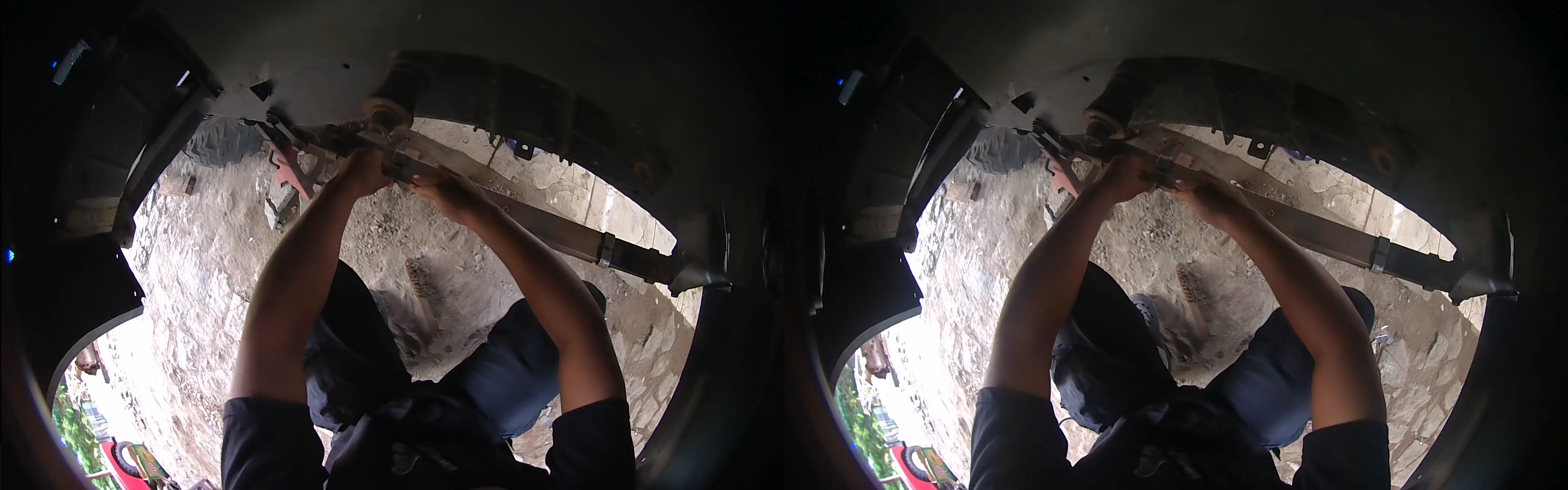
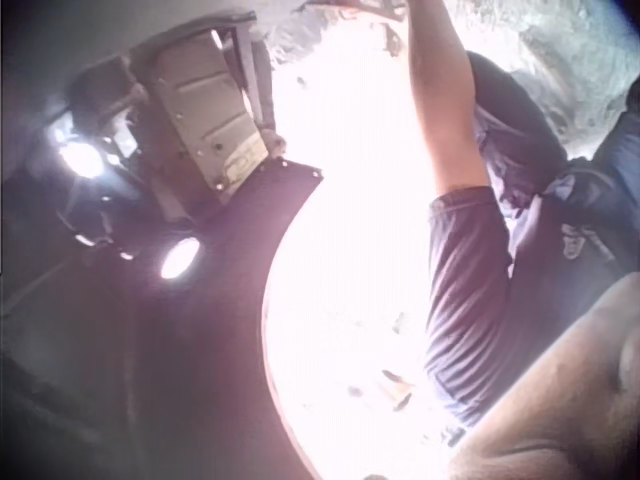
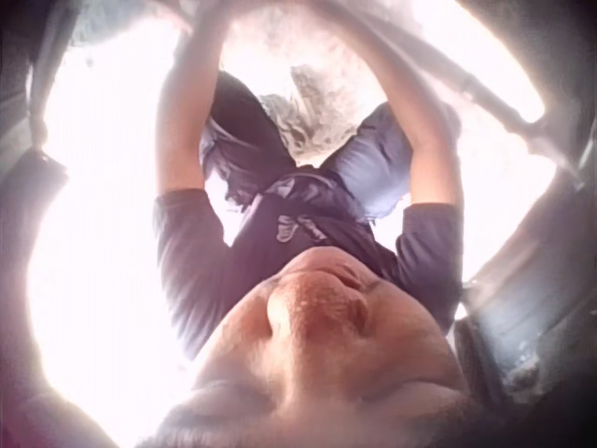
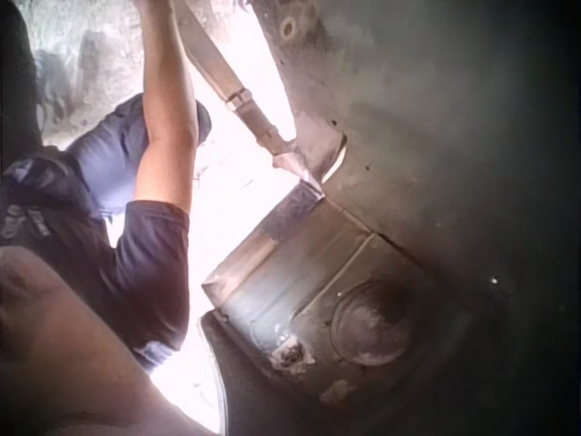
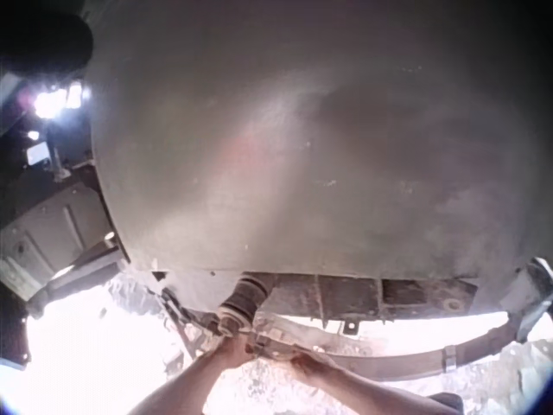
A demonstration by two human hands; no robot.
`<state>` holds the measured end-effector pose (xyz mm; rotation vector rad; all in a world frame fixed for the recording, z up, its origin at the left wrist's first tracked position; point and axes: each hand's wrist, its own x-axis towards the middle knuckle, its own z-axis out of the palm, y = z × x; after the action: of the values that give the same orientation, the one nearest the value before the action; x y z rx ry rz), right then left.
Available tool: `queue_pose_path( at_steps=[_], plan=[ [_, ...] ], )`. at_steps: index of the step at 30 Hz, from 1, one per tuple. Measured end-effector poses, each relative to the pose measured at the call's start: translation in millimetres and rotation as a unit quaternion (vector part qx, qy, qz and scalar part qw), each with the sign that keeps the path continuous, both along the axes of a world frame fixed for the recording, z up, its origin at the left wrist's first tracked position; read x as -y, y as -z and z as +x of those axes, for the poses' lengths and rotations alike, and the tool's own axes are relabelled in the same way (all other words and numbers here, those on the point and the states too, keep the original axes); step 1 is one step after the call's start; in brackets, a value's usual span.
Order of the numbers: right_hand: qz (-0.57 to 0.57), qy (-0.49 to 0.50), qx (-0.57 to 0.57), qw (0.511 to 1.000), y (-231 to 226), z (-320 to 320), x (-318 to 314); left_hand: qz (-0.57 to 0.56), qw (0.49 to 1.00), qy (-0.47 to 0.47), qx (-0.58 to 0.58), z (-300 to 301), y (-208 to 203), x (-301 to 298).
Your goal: The person sits under a vehicle and uses a hammer and chisel to scrape and clean a metal undercarriage component. They repeatedly strike the metal surface and remove debris by hand.
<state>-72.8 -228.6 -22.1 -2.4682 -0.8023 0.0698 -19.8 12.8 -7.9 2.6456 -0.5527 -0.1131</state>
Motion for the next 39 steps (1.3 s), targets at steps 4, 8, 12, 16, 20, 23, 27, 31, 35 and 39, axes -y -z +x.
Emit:
queue_pose_path(
  at_steps=[4,8,12,16,20,23,27,31,35,39],
  plan=[
    [-0.100,-0.020,0.057,0.993,11,-20,74,0.034,0.999,-0.001,0.013,-1,-10,25],
    [-0.158,0.032,-0.069,0.985,-33,-47,106,0.041,0.998,0.044,0.010,-1,-3,22],
    [-0.155,0.074,-0.061,0.983,-38,-77,147,-0.025,0.995,0.060,-0.077,-3,-15,34],
    [-0.167,0.072,-0.032,0.983,-30,-91,151,-0.054,0.994,0.069,-0.070,-5,-15,20],
    [-0.154,0.062,-0.021,0.986,-26,-86,152,-0.039,0.994,0.096,-0.015,-6,-15,22],
    [-0.137,0.046,-0.007,0.989,-23,-72,137,-0.030,0.996,0.087,0.017,-5,-8,16],
    [-0.116,0.030,0.000,0.993,-15,-52,114,0.007,0.998,0.053,0.018,-4,-10,20],
    [-0.069,0.032,-0.006,0.997,0,-30,98,-0.006,0.999,0.036,0.032,-3,-12,24],
    [-0.076,0.017,0.000,0.997,2,-16,90,0.022,0.999,0.024,0.011,-2,-13,25],
    [-0.074,0.006,0.013,0.997,-1,-20,95,0.017,0.999,0.018,0.027,-4,-9,32]
  ],
)
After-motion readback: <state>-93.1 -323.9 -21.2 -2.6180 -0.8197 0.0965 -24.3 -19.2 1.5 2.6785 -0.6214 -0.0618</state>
